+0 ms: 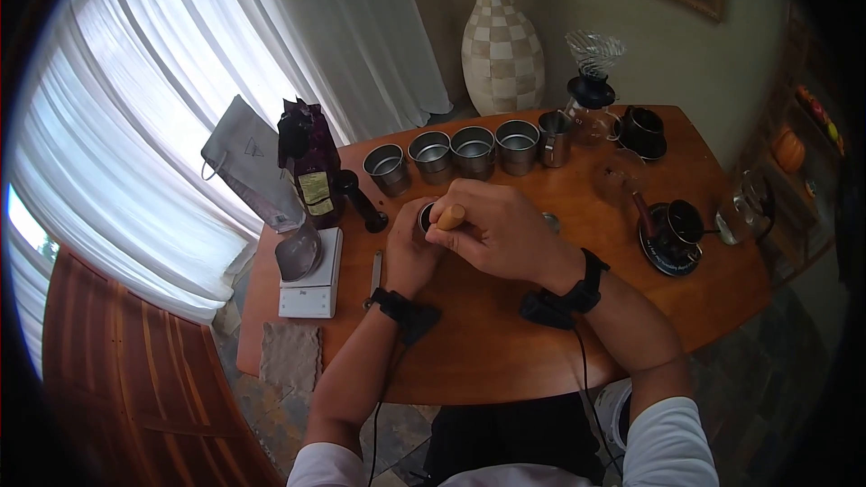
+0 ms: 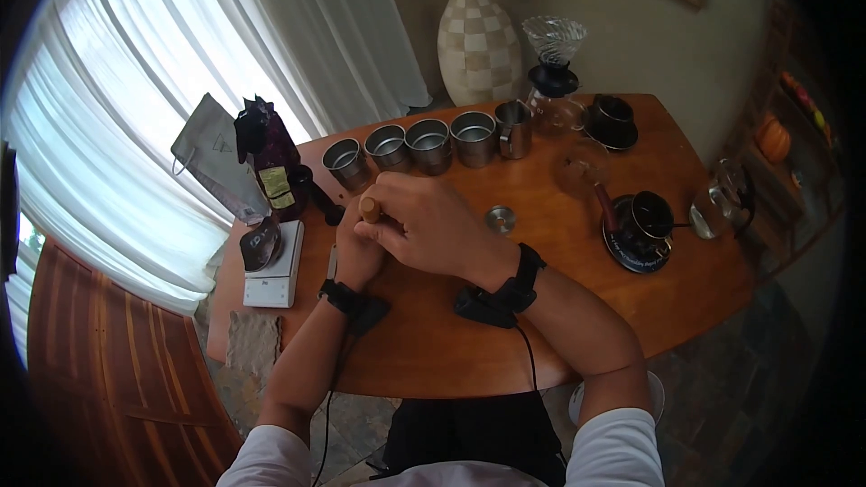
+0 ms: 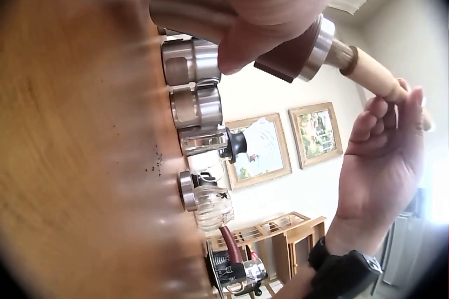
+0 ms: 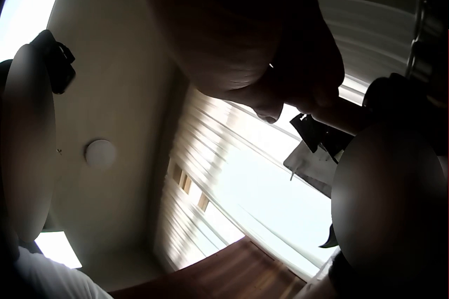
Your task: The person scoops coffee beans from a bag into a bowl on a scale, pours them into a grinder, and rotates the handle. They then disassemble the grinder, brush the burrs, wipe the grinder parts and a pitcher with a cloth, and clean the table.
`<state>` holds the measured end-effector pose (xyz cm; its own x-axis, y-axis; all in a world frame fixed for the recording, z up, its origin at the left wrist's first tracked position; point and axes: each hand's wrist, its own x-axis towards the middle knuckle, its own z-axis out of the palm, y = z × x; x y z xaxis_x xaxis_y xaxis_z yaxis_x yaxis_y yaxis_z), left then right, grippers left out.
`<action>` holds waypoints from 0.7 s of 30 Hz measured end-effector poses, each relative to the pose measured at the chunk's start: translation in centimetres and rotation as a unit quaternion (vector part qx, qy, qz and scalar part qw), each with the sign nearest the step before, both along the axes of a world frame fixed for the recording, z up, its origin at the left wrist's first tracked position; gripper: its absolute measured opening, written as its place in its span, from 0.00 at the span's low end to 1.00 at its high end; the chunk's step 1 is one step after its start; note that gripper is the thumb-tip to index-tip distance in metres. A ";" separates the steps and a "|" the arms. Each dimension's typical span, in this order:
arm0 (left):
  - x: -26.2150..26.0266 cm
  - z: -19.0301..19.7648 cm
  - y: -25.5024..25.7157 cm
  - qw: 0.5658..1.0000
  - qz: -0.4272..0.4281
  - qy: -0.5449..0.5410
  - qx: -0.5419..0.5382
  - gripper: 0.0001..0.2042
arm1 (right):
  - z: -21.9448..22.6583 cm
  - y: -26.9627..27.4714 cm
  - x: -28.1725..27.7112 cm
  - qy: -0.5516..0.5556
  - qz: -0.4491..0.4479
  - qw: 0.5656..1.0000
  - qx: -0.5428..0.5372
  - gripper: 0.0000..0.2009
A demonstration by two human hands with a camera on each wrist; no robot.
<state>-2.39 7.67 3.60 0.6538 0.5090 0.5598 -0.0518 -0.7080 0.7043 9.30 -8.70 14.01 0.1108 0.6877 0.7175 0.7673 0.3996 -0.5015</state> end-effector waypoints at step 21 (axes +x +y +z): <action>-0.4 1.4 -0.8 0.998 0.024 -0.009 -0.063 0.23 | 1.3 -0.2 1.2 0.040 0.011 0.995 0.095 0.09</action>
<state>-2.83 6.88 4.97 0.6185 0.6062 0.5000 -0.0333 -0.6155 0.7874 10.47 -8.90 15.33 0.1593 0.5436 0.8241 0.7179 0.5092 -0.4747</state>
